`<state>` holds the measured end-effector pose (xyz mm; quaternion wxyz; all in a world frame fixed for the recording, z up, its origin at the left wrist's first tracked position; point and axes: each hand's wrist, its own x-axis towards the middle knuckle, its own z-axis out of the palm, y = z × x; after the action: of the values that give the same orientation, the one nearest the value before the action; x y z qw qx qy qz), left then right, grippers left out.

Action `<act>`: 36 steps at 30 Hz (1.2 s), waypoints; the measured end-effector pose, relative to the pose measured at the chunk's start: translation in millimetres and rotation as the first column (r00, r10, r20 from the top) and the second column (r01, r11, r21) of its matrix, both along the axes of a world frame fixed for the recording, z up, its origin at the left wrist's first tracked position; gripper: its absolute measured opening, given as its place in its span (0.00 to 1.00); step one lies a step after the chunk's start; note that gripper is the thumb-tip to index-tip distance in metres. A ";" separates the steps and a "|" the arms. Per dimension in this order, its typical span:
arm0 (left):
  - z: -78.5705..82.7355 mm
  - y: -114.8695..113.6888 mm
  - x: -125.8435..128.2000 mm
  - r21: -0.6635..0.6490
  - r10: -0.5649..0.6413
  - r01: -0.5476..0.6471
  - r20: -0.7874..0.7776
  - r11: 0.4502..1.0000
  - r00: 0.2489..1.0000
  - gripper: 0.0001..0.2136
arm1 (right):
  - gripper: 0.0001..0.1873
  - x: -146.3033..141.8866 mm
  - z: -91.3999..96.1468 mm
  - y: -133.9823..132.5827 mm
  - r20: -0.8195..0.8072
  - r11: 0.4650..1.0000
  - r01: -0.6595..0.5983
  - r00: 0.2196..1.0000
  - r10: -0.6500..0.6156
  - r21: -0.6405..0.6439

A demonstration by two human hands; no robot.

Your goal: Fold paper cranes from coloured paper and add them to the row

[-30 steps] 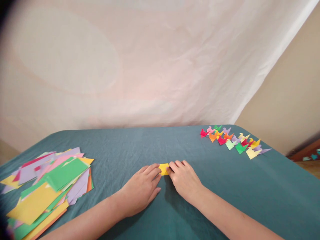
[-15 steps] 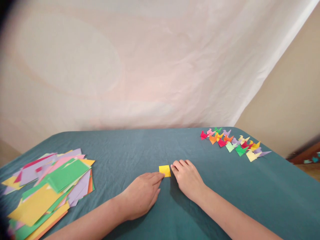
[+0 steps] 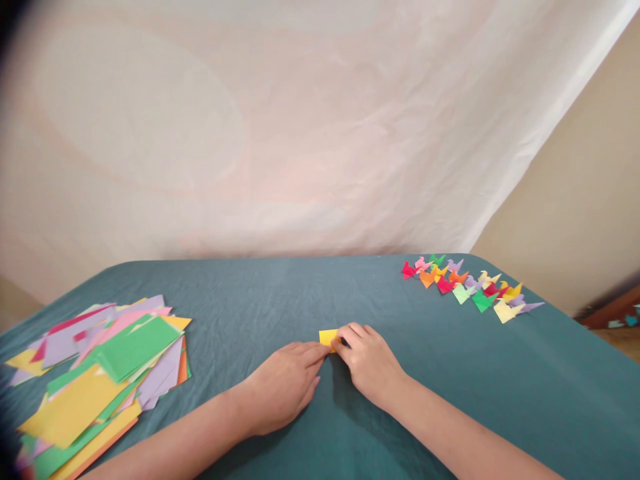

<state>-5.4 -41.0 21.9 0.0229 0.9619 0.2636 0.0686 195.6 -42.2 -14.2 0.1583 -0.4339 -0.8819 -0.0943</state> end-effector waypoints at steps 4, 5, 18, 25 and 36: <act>0.4 -0.8 0.9 0.004 -0.002 0.002 -0.005 1.000 1.000 0.14 | 0.11 1.8 4.0 2.3 0.045 0.999 0.049 0.998 -0.048 -0.014; -0.1 -1.0 1.2 0.012 -0.002 0.002 -0.006 1.000 1.000 0.14 | 0.11 1.9 4.9 2.7 0.056 0.998 0.056 0.997 -0.055 -0.020; -2.3 24.6 -13.9 -0.099 -0.162 0.181 0.179 0.978 0.970 0.13 | 0.11 3.2 0.7 4.9 -0.008 0.998 0.060 0.998 -0.060 -0.017; -13.5 33.4 -15.6 -0.095 0.004 0.026 0.297 0.995 0.955 0.13 | 0.10 1.7 -0.1 3.9 -0.034 0.998 0.063 0.997 -0.064 -0.011; -19.3 37.7 -16.0 -0.162 0.065 -0.022 0.264 0.987 0.962 0.19 | 0.13 -1.5 5.0 -1.7 -0.084 0.994 0.096 0.992 -0.091 0.056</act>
<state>-21.5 -3.3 2.6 0.1329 0.9329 0.2837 0.1777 194.1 -43.9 -9.2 0.2026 -0.4732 -0.8502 -0.1104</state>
